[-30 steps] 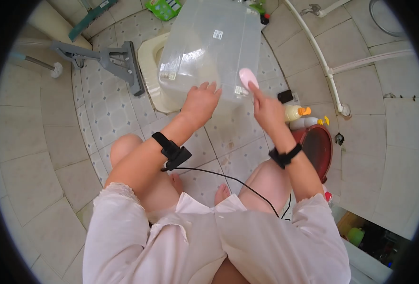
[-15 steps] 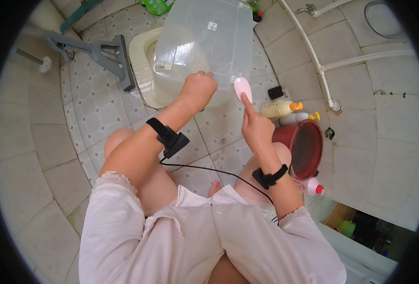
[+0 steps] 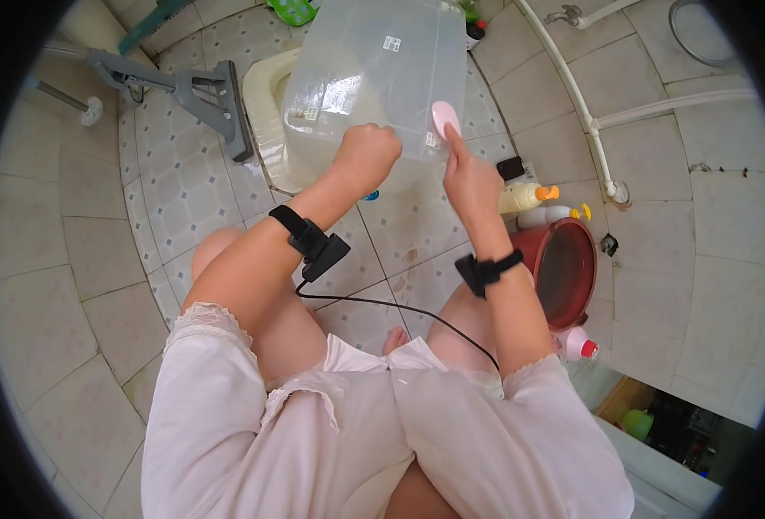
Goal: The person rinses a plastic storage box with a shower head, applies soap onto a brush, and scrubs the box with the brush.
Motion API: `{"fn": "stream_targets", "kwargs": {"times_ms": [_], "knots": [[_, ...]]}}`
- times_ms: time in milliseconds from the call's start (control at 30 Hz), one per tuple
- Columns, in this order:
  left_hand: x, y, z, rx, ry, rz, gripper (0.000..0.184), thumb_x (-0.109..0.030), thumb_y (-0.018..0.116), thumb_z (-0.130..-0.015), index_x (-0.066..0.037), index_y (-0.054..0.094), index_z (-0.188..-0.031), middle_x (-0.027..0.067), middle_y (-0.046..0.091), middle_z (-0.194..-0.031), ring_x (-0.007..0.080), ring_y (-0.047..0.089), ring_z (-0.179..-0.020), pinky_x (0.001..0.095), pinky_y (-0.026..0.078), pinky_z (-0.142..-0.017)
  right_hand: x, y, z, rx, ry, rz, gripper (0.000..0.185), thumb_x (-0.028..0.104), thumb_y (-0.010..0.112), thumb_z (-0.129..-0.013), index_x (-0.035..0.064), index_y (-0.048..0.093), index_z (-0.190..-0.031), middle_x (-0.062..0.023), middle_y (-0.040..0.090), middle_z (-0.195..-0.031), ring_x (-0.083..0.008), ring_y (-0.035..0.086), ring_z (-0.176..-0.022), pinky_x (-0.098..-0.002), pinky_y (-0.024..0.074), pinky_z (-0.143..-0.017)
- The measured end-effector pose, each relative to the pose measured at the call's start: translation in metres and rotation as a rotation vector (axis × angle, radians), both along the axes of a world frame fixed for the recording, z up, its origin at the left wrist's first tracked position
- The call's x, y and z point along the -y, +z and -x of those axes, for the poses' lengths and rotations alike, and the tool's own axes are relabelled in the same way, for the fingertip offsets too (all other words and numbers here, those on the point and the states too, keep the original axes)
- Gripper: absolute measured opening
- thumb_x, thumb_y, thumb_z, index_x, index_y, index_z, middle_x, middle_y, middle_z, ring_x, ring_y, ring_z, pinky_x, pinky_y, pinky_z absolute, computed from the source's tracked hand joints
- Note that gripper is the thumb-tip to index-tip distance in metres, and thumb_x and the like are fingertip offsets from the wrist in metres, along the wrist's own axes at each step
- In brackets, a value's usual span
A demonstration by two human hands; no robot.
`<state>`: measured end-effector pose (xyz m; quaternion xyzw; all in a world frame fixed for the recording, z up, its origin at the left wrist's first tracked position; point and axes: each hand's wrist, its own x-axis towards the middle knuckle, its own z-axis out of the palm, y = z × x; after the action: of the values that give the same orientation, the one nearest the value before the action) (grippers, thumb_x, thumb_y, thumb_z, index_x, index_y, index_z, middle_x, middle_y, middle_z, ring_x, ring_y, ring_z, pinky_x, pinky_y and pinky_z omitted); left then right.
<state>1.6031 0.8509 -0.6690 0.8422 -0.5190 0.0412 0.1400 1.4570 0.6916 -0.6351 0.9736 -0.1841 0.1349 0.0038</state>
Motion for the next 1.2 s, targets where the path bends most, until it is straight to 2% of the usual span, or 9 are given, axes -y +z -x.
{"fn": "stream_targets", "kwargs": {"times_ms": [200,600,667,800,867,900,1033,1133,1200], "knots": [[0.003,0.005,0.000,-0.058,0.032,-0.048,0.015,-0.003,0.065,-0.075,-0.011,0.075,-0.084,0.0068,0.071,-0.100,0.0289,0.071,-0.093,0.0421,0.059,-0.075,-0.023,-0.001,0.031,-0.098,-0.043,-0.061,0.048,0.018,0.059,-0.097,0.0242,0.056,-0.145,-0.0170,0.066,-0.065,-0.0388,0.065,-0.056,-0.0506,0.0488,-0.051],[0.004,-0.001,0.001,-0.006,0.001,-0.025,0.016,-0.003,0.065,-0.075,-0.011,0.076,-0.084,0.0075,0.071,-0.097,0.0290,0.071,-0.091,0.0421,0.058,-0.075,-0.023,-0.008,0.020,-0.053,-0.094,-0.138,0.050,0.017,0.058,-0.098,0.0240,0.053,-0.148,-0.0166,0.068,-0.069,-0.0406,0.066,-0.060,-0.0519,0.0505,-0.056],[0.003,0.002,-0.002,-0.025,0.002,-0.030,0.016,-0.003,0.065,-0.075,-0.011,0.076,-0.084,0.0077,0.071,-0.094,0.0292,0.071,-0.090,0.0423,0.058,-0.075,0.002,-0.007,-0.012,-0.026,-0.081,-0.021,0.055,0.017,0.058,-0.098,0.0268,0.050,-0.151,-0.0153,0.067,-0.067,-0.0381,0.065,-0.058,-0.0500,0.0501,-0.054],[0.004,0.001,-0.005,-0.046,0.039,-0.018,0.015,-0.003,0.065,-0.075,-0.011,0.076,-0.083,0.0078,0.070,-0.092,0.0296,0.071,-0.089,0.0422,0.058,-0.075,-0.012,-0.016,0.013,0.074,-0.022,-0.070,0.057,0.017,0.059,-0.097,0.0287,0.049,-0.152,-0.0143,0.066,-0.064,-0.0369,0.065,-0.056,-0.0492,0.0496,-0.052],[0.003,-0.003,-0.002,-0.038,0.008,0.017,0.014,-0.002,0.065,-0.074,-0.010,0.074,-0.081,0.0077,0.069,-0.090,0.0301,0.070,-0.089,0.0425,0.058,-0.075,-0.040,-0.005,0.040,-0.090,-0.100,-0.139,0.054,0.018,0.059,-0.097,0.0287,0.051,-0.149,-0.0145,0.065,-0.064,-0.0379,0.065,-0.056,-0.0501,0.0490,-0.051],[0.003,-0.004,0.000,-0.045,0.003,0.011,0.014,-0.002,0.065,-0.074,-0.010,0.074,-0.081,0.0077,0.069,-0.090,0.0301,0.070,-0.089,0.0425,0.058,-0.075,-0.037,-0.009,0.037,-0.052,-0.107,-0.102,0.053,0.018,0.059,-0.097,0.0302,0.053,-0.148,-0.0152,0.066,-0.065,-0.0394,0.065,-0.056,-0.0509,0.0491,-0.051],[0.003,0.006,-0.001,-0.033,0.003,-0.036,0.015,-0.001,0.065,-0.074,-0.010,0.075,-0.082,0.0072,0.069,-0.091,0.0303,0.070,-0.089,0.0427,0.058,-0.075,0.014,-0.011,-0.016,-0.043,-0.124,-0.026,0.054,0.021,0.060,-0.098,0.0326,0.051,-0.150,-0.0145,0.068,-0.068,-0.0375,0.067,-0.060,-0.0505,0.0502,-0.054],[0.005,-0.003,-0.004,-0.026,0.013,0.013,0.016,-0.001,0.066,-0.074,-0.011,0.075,-0.082,0.0072,0.069,-0.091,0.0304,0.070,-0.088,0.0429,0.058,-0.074,0.049,-0.016,-0.033,0.017,-0.132,-0.101,0.055,0.025,0.061,-0.098,0.0317,0.050,-0.151,-0.0129,0.072,-0.078,-0.0363,0.070,-0.070,-0.0480,0.0531,-0.064],[0.004,-0.008,-0.002,-0.033,0.019,0.056,0.016,-0.002,0.066,-0.074,-0.011,0.076,-0.082,0.0073,0.069,-0.091,0.0305,0.070,-0.088,0.0431,0.058,-0.073,0.046,-0.004,-0.027,0.257,-0.115,-0.454,0.055,0.028,0.062,-0.097,0.0300,0.050,-0.151,-0.0113,0.075,-0.085,-0.0362,0.071,-0.079,-0.0450,0.0539,-0.073]]}}
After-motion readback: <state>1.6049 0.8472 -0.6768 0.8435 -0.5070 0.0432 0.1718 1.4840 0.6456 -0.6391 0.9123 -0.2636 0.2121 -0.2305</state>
